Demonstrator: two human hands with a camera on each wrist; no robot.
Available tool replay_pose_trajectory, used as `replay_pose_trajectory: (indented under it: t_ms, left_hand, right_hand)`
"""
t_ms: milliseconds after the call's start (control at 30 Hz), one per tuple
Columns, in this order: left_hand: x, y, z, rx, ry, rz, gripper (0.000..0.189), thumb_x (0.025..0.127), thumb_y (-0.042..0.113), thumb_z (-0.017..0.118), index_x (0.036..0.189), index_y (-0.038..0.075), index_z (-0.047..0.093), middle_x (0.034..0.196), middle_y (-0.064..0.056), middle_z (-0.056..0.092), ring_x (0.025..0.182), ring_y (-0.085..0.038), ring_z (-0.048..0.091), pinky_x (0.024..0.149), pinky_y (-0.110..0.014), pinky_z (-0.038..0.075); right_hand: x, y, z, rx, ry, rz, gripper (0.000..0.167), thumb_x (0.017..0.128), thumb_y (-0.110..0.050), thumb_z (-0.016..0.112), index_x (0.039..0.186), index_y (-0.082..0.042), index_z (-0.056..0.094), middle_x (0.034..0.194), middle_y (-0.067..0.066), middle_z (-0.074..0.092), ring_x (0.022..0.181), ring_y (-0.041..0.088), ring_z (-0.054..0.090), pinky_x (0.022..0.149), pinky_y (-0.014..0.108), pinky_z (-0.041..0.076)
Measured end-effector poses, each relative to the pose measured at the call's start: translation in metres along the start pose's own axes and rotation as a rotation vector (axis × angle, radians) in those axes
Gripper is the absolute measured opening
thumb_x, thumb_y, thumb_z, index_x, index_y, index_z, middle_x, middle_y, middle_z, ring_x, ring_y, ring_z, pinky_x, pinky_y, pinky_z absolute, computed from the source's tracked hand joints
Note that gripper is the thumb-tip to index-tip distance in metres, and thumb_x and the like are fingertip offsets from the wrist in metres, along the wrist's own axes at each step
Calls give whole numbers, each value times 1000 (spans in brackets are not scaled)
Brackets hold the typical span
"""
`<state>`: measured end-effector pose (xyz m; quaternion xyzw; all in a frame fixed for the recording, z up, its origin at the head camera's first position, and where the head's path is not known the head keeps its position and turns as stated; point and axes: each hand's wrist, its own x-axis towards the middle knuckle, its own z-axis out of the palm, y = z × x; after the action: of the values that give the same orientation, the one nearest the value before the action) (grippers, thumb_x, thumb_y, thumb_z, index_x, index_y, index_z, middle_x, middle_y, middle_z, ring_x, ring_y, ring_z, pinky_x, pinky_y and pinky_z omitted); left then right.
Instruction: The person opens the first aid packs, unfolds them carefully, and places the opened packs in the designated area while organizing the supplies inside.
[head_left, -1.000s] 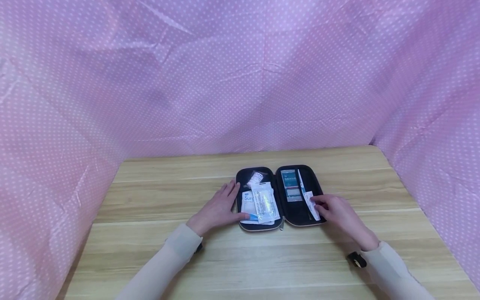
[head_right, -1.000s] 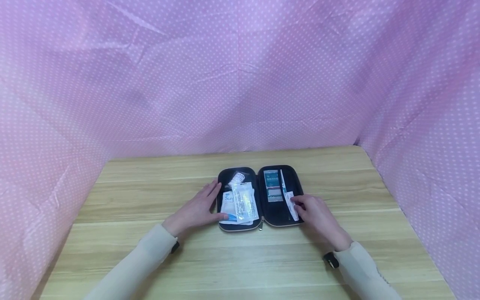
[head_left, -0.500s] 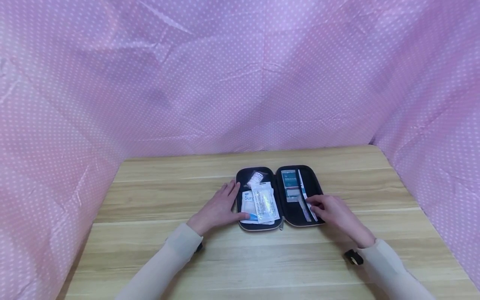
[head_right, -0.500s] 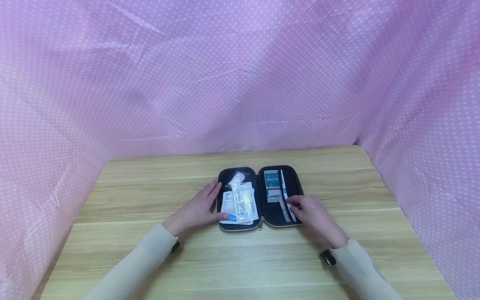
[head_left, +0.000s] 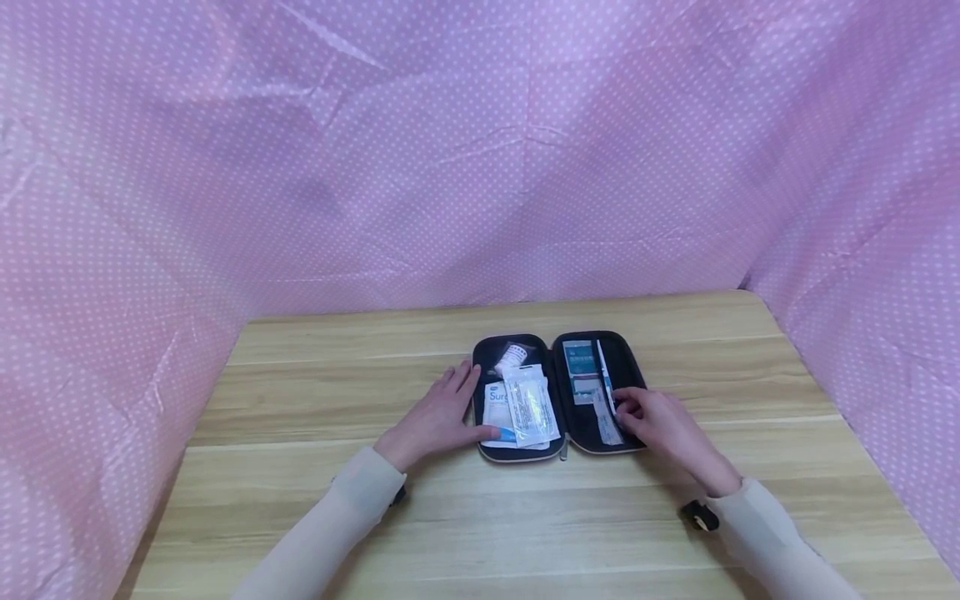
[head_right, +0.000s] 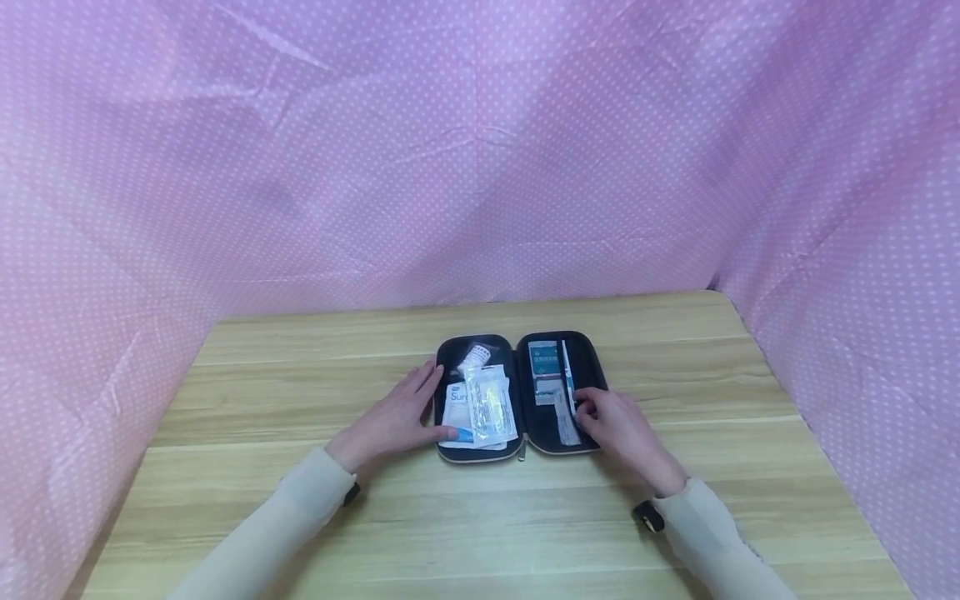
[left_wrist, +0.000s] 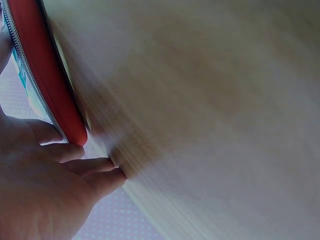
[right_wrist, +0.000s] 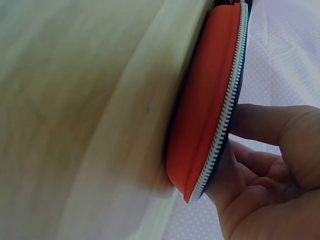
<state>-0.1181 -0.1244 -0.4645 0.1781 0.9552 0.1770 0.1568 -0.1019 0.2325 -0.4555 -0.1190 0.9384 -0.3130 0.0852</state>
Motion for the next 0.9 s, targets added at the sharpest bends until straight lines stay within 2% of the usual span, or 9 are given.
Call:
replay_pose_trajectory:
  t_ms: [167, 367, 533, 633, 733, 833, 900]
  left_hand:
    - [0, 0, 0, 3, -1, 5, 116, 84, 80, 63, 166, 9, 21, 173, -11, 10, 157, -39, 14, 126, -49, 19]
    - [1, 0, 0, 6, 1, 6, 116, 84, 80, 63, 166, 9, 21, 174, -11, 10, 157, -39, 15, 126, -49, 20]
    - [1, 0, 0, 1, 0, 9, 115, 85, 79, 63, 166, 9, 20, 173, -11, 10, 157, -39, 15, 126, -50, 20]
    - [0, 0, -1, 0, -1, 8, 114, 85, 78, 64, 166, 9, 20, 173, -12, 10, 157, -39, 15, 125, -50, 20]
    - [0, 1, -2, 4, -2, 7, 114, 86, 77, 64, 166, 9, 20, 173, -12, 10, 157, -40, 15, 125, -50, 21]
    - [0, 1, -3, 5, -4, 9, 113, 87, 76, 64, 166, 8, 20, 173, -12, 10, 157, -40, 15, 126, -50, 21]
    - [0, 2, -3, 3, -3, 10, 112, 87, 75, 65, 165, 8, 20, 173, -12, 10, 157, -40, 15, 126, -50, 21]
  right_hand:
    - [1, 0, 0, 35, -50, 30, 30, 95, 0, 66, 123, 10, 69, 87, 5, 69, 75, 16, 59, 64, 28, 49]
    - [1, 0, 1, 71, -62, 29, 28, 97, -1, 66, 123, 10, 70, 94, 8, 71, 78, 17, 59, 65, 27, 49]
    - [-1, -2, -2, 104, -67, 38, 31, 99, -3, 64, 126, 10, 68, 98, 12, 69, 75, 17, 57, 60, 25, 46]
    - [-2, -3, -3, 75, -29, 21, 31, 99, -5, 63, 127, 8, 67, 94, 10, 69, 70, 15, 56, 56, 26, 45]
    - [-3, -3, -4, -1, 53, -9, 28, 98, -7, 65, 123, 6, 69, 92, 10, 72, 67, 15, 55, 57, 28, 44]
    - [-4, -6, -2, -65, 145, -42, 26, 99, -10, 66, 121, 4, 71, 97, 14, 75, 69, 17, 56, 62, 33, 47]
    - [-4, -9, 0, -69, 195, -62, 25, 100, -11, 66, 121, 2, 72, 104, 18, 75, 75, 21, 62, 68, 40, 54]
